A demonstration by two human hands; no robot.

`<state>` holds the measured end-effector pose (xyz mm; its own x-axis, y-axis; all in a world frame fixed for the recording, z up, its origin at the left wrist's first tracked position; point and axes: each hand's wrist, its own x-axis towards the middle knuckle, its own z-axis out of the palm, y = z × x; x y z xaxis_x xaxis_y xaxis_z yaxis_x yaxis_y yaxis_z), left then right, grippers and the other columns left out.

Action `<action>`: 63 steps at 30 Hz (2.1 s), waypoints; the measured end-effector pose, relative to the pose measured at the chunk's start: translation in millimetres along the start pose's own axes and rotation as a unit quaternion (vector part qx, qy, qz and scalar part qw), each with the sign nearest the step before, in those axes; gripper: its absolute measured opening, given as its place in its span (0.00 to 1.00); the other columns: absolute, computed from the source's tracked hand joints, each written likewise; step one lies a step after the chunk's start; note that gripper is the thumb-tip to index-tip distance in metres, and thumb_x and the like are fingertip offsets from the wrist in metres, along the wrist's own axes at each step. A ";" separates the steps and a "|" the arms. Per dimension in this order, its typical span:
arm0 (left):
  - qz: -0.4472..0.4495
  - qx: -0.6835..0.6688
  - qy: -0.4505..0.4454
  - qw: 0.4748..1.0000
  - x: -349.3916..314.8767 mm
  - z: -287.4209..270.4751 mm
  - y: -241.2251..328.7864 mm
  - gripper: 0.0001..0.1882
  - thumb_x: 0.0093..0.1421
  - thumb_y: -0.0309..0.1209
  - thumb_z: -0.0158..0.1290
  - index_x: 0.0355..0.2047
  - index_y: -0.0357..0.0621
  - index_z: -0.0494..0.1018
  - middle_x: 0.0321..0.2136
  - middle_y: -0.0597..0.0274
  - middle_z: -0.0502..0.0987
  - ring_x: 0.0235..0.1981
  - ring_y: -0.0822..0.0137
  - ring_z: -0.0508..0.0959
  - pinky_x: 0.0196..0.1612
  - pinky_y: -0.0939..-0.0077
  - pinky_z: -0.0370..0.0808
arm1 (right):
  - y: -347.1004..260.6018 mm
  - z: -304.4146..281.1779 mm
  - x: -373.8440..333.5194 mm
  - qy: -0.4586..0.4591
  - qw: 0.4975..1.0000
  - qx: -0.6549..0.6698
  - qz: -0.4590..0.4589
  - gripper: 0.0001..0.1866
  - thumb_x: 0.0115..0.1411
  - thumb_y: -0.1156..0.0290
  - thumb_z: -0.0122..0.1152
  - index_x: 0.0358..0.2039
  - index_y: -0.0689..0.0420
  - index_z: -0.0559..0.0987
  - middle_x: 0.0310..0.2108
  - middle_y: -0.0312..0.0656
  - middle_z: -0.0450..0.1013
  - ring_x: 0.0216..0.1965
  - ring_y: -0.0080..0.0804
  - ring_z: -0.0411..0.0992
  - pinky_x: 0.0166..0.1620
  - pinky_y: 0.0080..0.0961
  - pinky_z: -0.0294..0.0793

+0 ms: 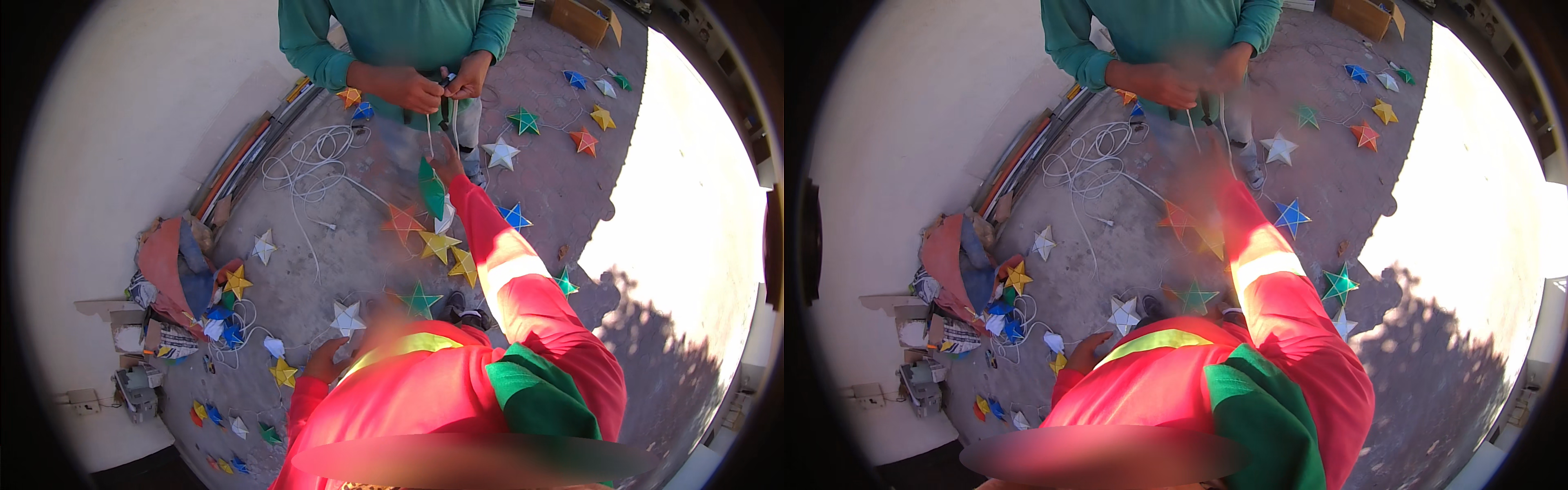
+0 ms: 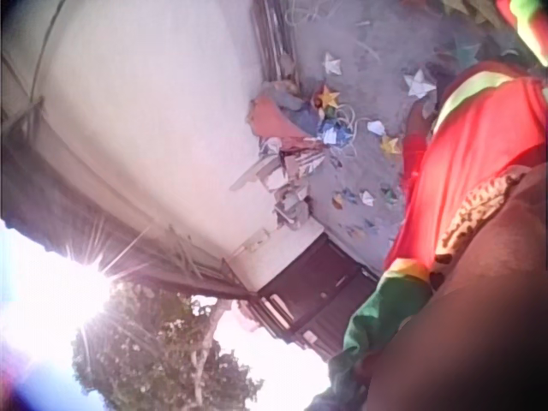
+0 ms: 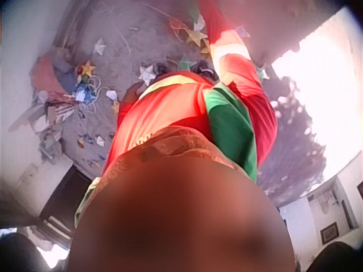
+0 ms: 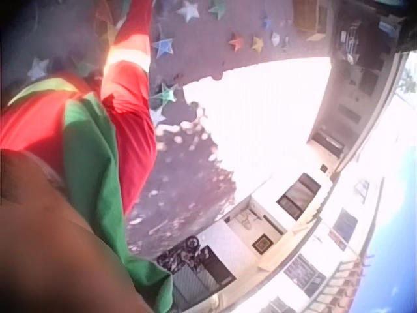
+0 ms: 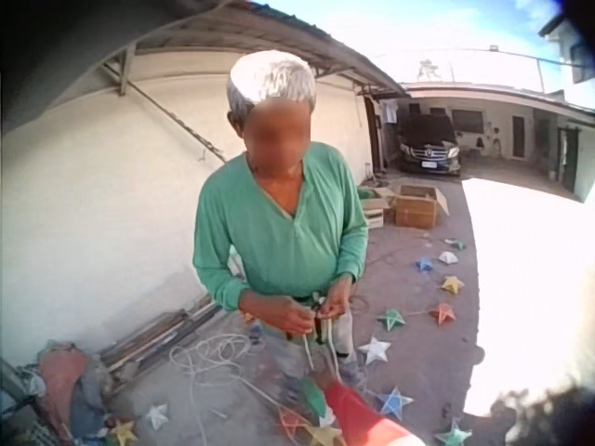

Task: The person arranges star-shaped lights on a paved surface, connects them to a power strip, and uses a screwdriver to adjust the plug. A second person assists by handing over wires and tools.

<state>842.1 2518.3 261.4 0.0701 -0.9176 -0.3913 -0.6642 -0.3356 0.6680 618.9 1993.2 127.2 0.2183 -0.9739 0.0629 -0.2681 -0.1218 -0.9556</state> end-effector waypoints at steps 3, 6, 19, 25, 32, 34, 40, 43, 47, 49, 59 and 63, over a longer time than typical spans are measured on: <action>-0.085 -0.119 -0.006 0.989 -5.2 18.8 -43.4 0.28 0.52 0.35 0.63 0.53 0.44 0.70 0.49 0.52 0.75 0.51 0.58 0.75 0.53 0.66 0.71 | 3.5 12.7 6.3 -0.046 0.996 0.079 -0.023 0.43 0.54 0.63 0.66 0.66 0.56 0.55 0.65 0.51 0.56 0.66 0.42 0.55 0.64 0.31 0.55; -0.150 -0.174 -0.001 0.973 -13.5 28.2 -95.5 0.28 0.54 0.37 0.62 0.54 0.45 0.70 0.48 0.52 0.76 0.50 0.59 0.75 0.53 0.67 0.72 | 22.0 36.0 18.9 -0.029 0.992 0.112 -0.045 0.39 0.56 0.65 0.64 0.65 0.55 0.57 0.63 0.48 0.59 0.63 0.38 0.58 0.62 0.29 0.57; -0.325 -0.257 -0.003 0.910 -52.2 60.1 -241.3 0.27 0.55 0.38 0.60 0.54 0.47 0.69 0.46 0.55 0.76 0.48 0.61 0.76 0.49 0.66 0.73 | -19.6 41.8 -47.6 -0.018 0.991 0.103 0.080 0.14 0.63 0.62 0.54 0.41 0.58 0.79 0.28 0.31 0.76 0.27 0.17 0.70 0.31 0.17 0.68; -0.340 -0.281 -0.027 0.897 -34.4 82.1 -254.9 0.26 0.56 0.38 0.60 0.54 0.48 0.69 0.45 0.57 0.76 0.46 0.62 0.76 0.47 0.66 0.73 | -17.5 16.8 -60.8 -0.028 0.993 0.103 0.042 0.13 0.65 0.63 0.50 0.39 0.56 0.80 0.27 0.32 0.76 0.25 0.17 0.69 0.31 0.17 0.68; -0.337 -0.292 -0.052 0.893 -11.2 104.0 -254.9 0.26 0.56 0.39 0.60 0.54 0.49 0.69 0.44 0.58 0.76 0.45 0.63 0.76 0.45 0.65 0.74 | -42.1 -8.7 -91.9 -0.019 0.983 -0.144 -0.113 0.14 0.65 0.62 0.50 0.39 0.57 0.79 0.25 0.33 0.76 0.25 0.18 0.70 0.30 0.18 0.69; -0.338 -0.298 -0.060 0.891 -5.6 111.8 -253.6 0.26 0.56 0.39 0.59 0.54 0.49 0.69 0.44 0.59 0.76 0.44 0.63 0.77 0.45 0.65 0.74 | -50.7 -17.7 -104.9 -0.029 0.977 -0.149 -0.148 0.14 0.65 0.62 0.50 0.40 0.58 0.79 0.25 0.33 0.76 0.26 0.18 0.70 0.30 0.18 0.69; -0.353 -0.322 -0.085 0.874 -0.4 144.9 -248.3 0.26 0.56 0.39 0.59 0.54 0.49 0.69 0.43 0.60 0.76 0.43 0.64 0.77 0.43 0.64 0.74 | -82.6 -40.7 -133.6 -0.037 0.986 -0.035 -0.157 0.15 0.66 0.61 0.49 0.41 0.58 0.79 0.25 0.32 0.75 0.26 0.18 0.70 0.30 0.17 0.69; -0.362 -0.336 -0.098 0.864 -1.1 169.3 -244.4 0.26 0.56 0.39 0.59 0.54 0.50 0.69 0.42 0.61 0.76 0.43 0.64 0.77 0.42 0.64 0.75 | -90.8 -55.5 -137.5 -0.043 0.960 -0.099 -0.258 0.15 0.66 0.61 0.49 0.41 0.58 0.79 0.24 0.31 0.74 0.26 0.17 0.70 0.30 0.17 0.69; -0.373 -0.353 -0.108 0.851 -1.0 198.7 -238.3 0.25 0.57 0.40 0.58 0.54 0.50 0.69 0.41 0.62 0.76 0.42 0.64 0.77 0.41 0.64 0.75 | -82.7 -68.5 -125.2 -0.082 0.980 -0.037 -0.177 0.15 0.67 0.61 0.49 0.40 0.58 0.78 0.23 0.31 0.73 0.26 0.17 0.70 0.29 0.16 0.68; -0.375 -0.359 -0.107 0.848 1.0 207.4 -236.0 0.25 0.57 0.40 0.58 0.54 0.50 0.69 0.41 0.62 0.76 0.41 0.65 0.77 0.40 0.63 0.75 | -75.2 -69.5 -112.2 -0.105 0.988 0.078 0.076 0.15 0.66 0.61 0.49 0.41 0.58 0.79 0.23 0.31 0.73 0.26 0.17 0.70 0.29 0.16 0.68; -0.363 -0.361 -0.086 0.855 16.4 200.1 -234.3 0.25 0.57 0.40 0.58 0.54 0.51 0.68 0.40 0.64 0.76 0.39 0.66 0.78 0.38 0.62 0.76 | -81.4 -65.0 -111.3 -0.126 0.957 -0.114 -0.235 0.16 0.66 0.59 0.51 0.43 0.57 0.79 0.23 0.31 0.73 0.25 0.17 0.70 0.28 0.17 0.69; -0.355 -0.355 -0.078 0.861 15.5 187.3 -241.6 0.25 0.57 0.41 0.57 0.54 0.52 0.68 0.39 0.65 0.76 0.38 0.66 0.78 0.36 0.62 0.76 | -89.7 -61.5 -115.0 -0.140 0.963 -0.148 -0.174 0.16 0.66 0.59 0.50 0.42 0.57 0.79 0.23 0.32 0.73 0.25 0.18 0.70 0.28 0.18 0.70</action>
<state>864.2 2625.1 -24.6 0.1335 -0.4058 -0.9042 0.1320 -0.8969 0.4220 560.1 2104.4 223.4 0.5768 -0.7794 0.2445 -0.3803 -0.5211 -0.7640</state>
